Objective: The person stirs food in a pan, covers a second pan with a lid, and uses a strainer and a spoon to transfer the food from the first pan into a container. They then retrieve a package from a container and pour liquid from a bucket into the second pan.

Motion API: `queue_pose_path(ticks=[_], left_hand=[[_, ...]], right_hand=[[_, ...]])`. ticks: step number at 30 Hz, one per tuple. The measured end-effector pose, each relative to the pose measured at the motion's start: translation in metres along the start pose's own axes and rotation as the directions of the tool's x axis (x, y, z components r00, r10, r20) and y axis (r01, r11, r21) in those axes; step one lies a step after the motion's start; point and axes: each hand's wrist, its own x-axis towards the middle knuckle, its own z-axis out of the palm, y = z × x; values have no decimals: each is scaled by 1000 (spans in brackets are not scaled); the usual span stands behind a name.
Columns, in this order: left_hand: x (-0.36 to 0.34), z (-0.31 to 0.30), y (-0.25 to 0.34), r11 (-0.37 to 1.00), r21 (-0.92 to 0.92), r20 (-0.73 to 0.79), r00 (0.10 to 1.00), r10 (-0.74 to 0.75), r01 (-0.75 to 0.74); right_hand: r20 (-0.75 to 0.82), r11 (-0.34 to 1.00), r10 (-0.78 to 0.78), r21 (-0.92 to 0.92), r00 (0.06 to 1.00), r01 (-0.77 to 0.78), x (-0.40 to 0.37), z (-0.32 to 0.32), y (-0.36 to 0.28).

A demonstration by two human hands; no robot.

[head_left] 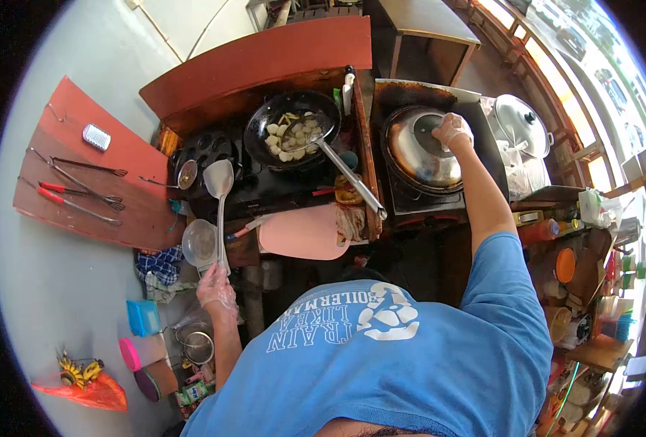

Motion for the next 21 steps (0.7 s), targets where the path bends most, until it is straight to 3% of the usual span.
queue_pose_path(ticks=[4, 5, 6, 7, 8, 9, 10, 11, 12, 13, 14, 16, 19, 21], left_hand=[[53, 2, -23, 997, -12, 55, 996, 74, -73], [68, 7, -23, 986, -26, 125, 978, 166, -164], [82, 13, -18, 966, -45, 193, 947, 257, -253], [93, 23, -5, 966, -41, 193, 947, 258, -255], [101, 37, 13, 922, 175, 248, 922, 297, -344], [110, 52, 31, 823, 375, 311, 895, 321, -426], [122, 65, 50, 546, 587, 389, 800, 457, -598], [139, 80, 58, 297, 622, 473, 650, 594, -724], [146, 98, 67, 331, 623, 447, 669, 594, -709], [170, 110, 67, 190, 671, 516, 635, 575, -717], [194, 119, 58, 44, 617, 563, 479, 673, -786], [208, 149, 73, 4, 728, 586, 625, 517, -686], [222, 173, 89, -85, 746, 625, 651, 431, -660], [225, 178, 100, -85, 730, 652, 654, 384, -678]], right_hand=[[-9, 993, 96, 77, 995, -95, -45, -21, -38], [-231, 998, -67, -17, 971, 64, -58, -8, -48], [-423, 970, -238, -141, 874, 196, -69, -1, -62], [-121, 964, -259, -92, 958, 249, -77, -9, -86], [190, 958, -274, -29, 943, 284, -87, -24, -114], [213, 978, -205, 71, 955, 194, -112, -31, -138], [242, 981, -137, 168, 961, 97, -144, -38, -162], [276, 997, -43, 77, 960, 22, -174, -56, -191], [303, 999, 53, -18, 952, -50, -192, -69, -212], [398, 999, -17, -25, 917, 29, -189, -51, -212], [358, 997, -32, -60, 933, 58, -187, -20, -211], [280, 998, -32, -50, 960, 48, -194, -1, -215], [210, 984, -100, -127, 972, 129, -194, 15, -221], [251, 993, -41, -99, 967, 68, -198, -6, -234]])
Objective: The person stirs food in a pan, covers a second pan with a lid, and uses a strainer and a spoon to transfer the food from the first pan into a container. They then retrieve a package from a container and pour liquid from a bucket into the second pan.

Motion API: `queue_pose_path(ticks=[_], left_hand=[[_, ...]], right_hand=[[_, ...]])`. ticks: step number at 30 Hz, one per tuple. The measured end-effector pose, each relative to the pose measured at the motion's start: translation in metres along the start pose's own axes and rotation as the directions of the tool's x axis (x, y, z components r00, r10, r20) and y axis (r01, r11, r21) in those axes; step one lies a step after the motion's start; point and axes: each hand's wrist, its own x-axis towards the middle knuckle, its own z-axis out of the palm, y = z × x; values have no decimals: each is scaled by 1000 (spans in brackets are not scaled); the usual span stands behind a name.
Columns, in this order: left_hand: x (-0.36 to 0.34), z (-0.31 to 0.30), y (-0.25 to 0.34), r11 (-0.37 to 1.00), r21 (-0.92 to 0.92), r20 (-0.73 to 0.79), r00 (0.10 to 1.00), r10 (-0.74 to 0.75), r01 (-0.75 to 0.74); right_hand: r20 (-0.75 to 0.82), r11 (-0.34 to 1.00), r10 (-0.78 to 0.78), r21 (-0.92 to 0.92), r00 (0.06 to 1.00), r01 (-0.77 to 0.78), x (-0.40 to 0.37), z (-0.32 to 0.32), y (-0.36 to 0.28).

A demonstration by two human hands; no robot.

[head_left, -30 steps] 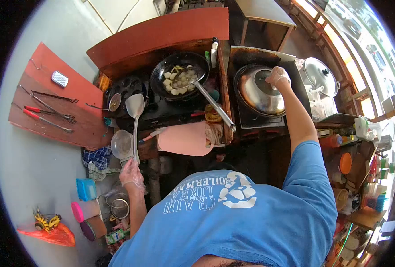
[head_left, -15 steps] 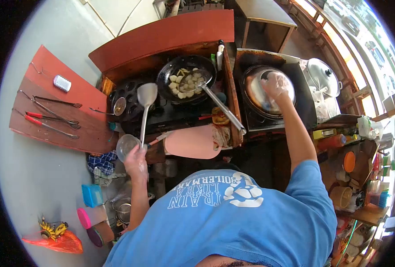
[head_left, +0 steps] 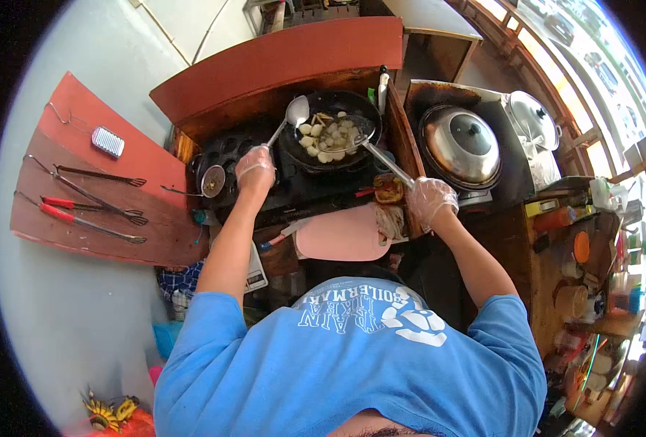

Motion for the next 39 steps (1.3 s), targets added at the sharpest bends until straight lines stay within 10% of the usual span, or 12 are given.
queue_pose_path(ticks=[3, 5, 6, 9, 13, 15, 19, 27, 29, 39], left_hand=[[11, -12, -8, 997, 20, 46, 996, 71, -72], [17, -20, -14, 998, -6, 57, 997, 62, -61], [25, -20, -21, 997, 19, 144, 987, 72, -75], [57, 18, -49, 991, 76, 322, 944, 76, -106], [60, 53, -57, 744, 235, 332, 771, 543, -625], [48, 49, -48, 928, -358, 300, 928, 219, -103], [48, 95, -62, 647, -755, 288, 942, 175, 110], [33, 47, -63, 799, -587, 161, 948, 276, -133], [31, 37, -61, 858, -375, 79, 910, 408, -352], [-15, -43, -25, 873, -123, 116, 867, 484, -472]], right_hand=[[56, 966, -149, -206, 987, 158, -6, 20, 3], [-273, 879, -413, -367, 869, 303, -5, 51, 9], [-419, 975, -203, -4, 885, 222, -25, 23, -9], [-289, 957, 53, 290, 956, 34, -21, 19, -21], [-484, 942, -205, 137, 851, 305, -19, 35, -22], [-389, 961, -211, 85, 897, 263, -2, 51, -21], [-294, 901, -17, 410, 956, 142, -1, 45, -32], [-69, 872, 117, 485, 991, -69, 5, 38, -44], [-171, 963, -83, 241, 982, 123, -2, 32, -44], [6, 650, 145, 753, 989, -99, 0, 37, -41]])
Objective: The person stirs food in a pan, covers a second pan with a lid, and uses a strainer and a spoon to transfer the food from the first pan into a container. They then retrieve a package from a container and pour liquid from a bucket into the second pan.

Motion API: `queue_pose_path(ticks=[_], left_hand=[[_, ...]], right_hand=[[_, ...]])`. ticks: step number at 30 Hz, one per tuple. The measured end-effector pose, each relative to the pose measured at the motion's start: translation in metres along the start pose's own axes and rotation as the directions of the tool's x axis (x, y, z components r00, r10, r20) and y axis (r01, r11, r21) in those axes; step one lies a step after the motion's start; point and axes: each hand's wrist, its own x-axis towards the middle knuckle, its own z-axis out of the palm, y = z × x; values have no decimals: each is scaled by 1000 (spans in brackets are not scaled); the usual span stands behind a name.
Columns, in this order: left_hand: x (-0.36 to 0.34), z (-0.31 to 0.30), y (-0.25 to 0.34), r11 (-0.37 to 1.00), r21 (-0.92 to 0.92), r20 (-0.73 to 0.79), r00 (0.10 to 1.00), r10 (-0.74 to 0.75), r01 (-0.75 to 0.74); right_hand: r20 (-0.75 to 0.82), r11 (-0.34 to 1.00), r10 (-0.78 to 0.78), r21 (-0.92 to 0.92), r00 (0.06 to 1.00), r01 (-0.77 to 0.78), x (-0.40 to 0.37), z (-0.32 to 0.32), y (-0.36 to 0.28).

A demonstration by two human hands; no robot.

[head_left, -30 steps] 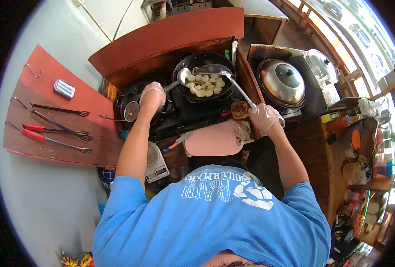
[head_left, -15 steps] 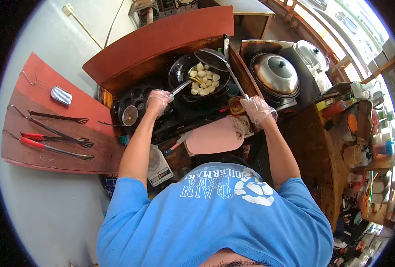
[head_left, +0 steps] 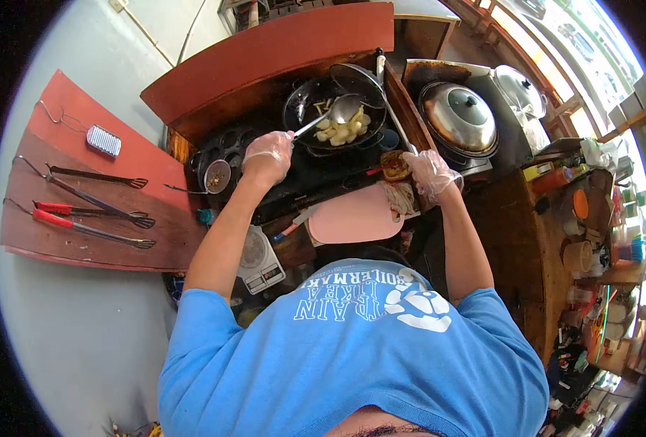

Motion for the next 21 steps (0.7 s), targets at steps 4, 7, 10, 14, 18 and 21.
queue_pose_path(ticks=[4, 7, 10, 14, 18, 21], left_hand=[[-14, -9, 24, 990, 132, 65, 997, 37, -46], [-15, 12, 20, 961, 212, 11, 984, 177, -176], [-9, 24, 13, 936, 260, -49, 965, 257, -236], [-15, 4, 11, 954, 289, -247, 957, 154, -79], [-16, 7, -7, 949, 313, -192, 981, 39, 23], [-5, 34, -19, 961, 272, -186, 983, 3, 48]], right_hand=[[28, 970, -105, -216, 994, 108, -2, -8, -6], [-6, 971, -205, -130, 979, 202, 5, -3, 6], [-11, 987, -83, 138, 997, 83, -6, -8, -6], [51, 979, -91, -177, 995, 99, -12, -16, -3], [96, 980, 156, 111, 983, -166, -25, -27, -18], [66, 984, 137, 103, 988, -143, -31, -32, -26]])
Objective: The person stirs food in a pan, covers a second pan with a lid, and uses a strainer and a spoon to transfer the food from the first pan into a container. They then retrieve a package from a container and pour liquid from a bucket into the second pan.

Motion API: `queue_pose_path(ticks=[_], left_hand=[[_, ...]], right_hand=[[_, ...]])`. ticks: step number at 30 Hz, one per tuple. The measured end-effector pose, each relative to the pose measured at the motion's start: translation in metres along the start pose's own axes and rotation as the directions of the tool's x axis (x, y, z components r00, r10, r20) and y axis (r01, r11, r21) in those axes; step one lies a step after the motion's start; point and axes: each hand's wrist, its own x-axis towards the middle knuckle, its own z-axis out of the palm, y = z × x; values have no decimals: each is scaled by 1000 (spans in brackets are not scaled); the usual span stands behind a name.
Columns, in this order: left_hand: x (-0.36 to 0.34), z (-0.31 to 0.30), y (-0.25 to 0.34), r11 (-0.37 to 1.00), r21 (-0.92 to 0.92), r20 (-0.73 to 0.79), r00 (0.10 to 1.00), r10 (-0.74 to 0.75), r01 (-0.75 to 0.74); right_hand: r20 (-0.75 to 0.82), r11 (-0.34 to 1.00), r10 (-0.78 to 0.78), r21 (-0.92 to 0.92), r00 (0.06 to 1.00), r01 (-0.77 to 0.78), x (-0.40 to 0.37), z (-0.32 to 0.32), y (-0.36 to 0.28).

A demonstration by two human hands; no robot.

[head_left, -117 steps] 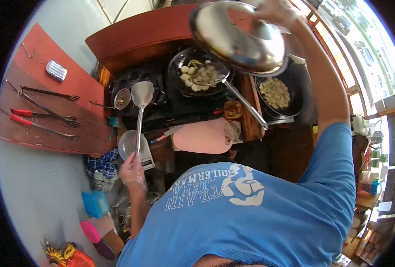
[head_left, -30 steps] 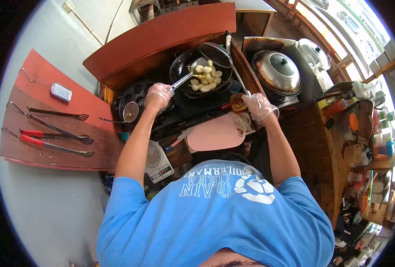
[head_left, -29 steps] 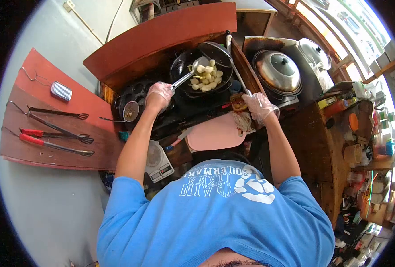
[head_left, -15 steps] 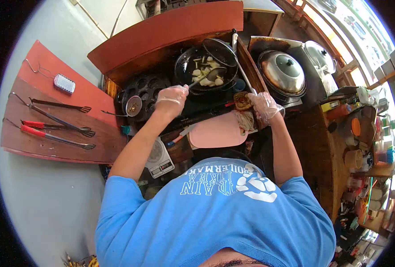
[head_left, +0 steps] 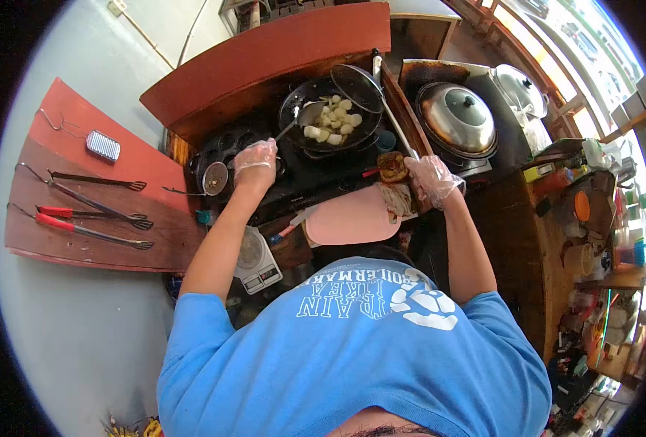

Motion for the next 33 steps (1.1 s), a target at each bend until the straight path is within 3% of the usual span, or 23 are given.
queue_pose_path(ticks=[1, 3, 4, 6, 8, 13, 16, 18, 19, 21, 23, 24, 25, 26, 27, 30, 33], left_hand=[[2, 1, 2, 999, -34, -12, 1000, -8, 8], [1, -8, 5, 999, -36, -14, 999, -40, 40], [0, -17, 8, 997, -42, -17, 997, -70, 69], [-4, -29, 10, 994, -36, 28, 995, -99, 100], [-8, -38, 13, 993, -7, 104, 988, -117, 118], [-2, -13, 18, 994, -64, 62, 994, -88, 92], [10, -14, 25, 984, -78, 145, 978, -151, 163], [18, -17, 27, 917, -111, 382, 869, -316, 382], [24, -2, 18, 916, -107, 381, 867, -322, 387], [33, 25, 0, 934, -172, 482, 854, -197, 313], [27, 21, -5, 924, -249, 464, 873, -149, 290], [23, 17, -3, 900, -295, 357, 911, -208, 321], [21, 14, -1, 873, -345, 248, 931, -269, 344], [20, 10, 2, 910, -229, 198, 932, -304, 346], [18, 1, 4, 911, -227, 199, 933, -301, 343], [2, -27, 9, 963, -151, 49, 975, -217, 222], [-8, -27, 11, 985, -124, 33, 992, -121, 124]], right_hand=[[1, 1000, -2, 1, 1000, 2, 6, 2, 8], [-15, 980, -197, -14, 980, 197, 22, 6, 29], [-17, 980, -199, -14, 980, 199, 16, 3, 20], [-2, 987, 43, 154, 999, -42, 3, -2, 6], [3, 984, 37, 174, 999, -37, 4, -3, 8], [-1, 967, 41, 252, 999, -39, 10, 0, 15], [44, 966, 42, 252, 998, -52, 16, -1, 25], [47, 975, -186, 132, 981, 179, 28, 0, 42], [52, 974, -191, 133, 980, 182, 23, -1, 34], [74, 971, 14, 237, 997, -31, 7, -6, 13], [76, 978, -71, 201, 995, 55, 15, -2, 24], [78, 977, -151, 162, 986, 137, 14, -3, 24], [77, 977, -149, 165, 986, 135, 13, -4, 23], [82, 981, -72, 185, 994, 56, 13, -5, 21], [88, 978, 7, 205, 996, -25, 12, -6, 18], [71, 968, 8, 248, 997, -26, 17, -4, 27], [70, 974, 14, 223, 997, -29, 15, -7, 26]])
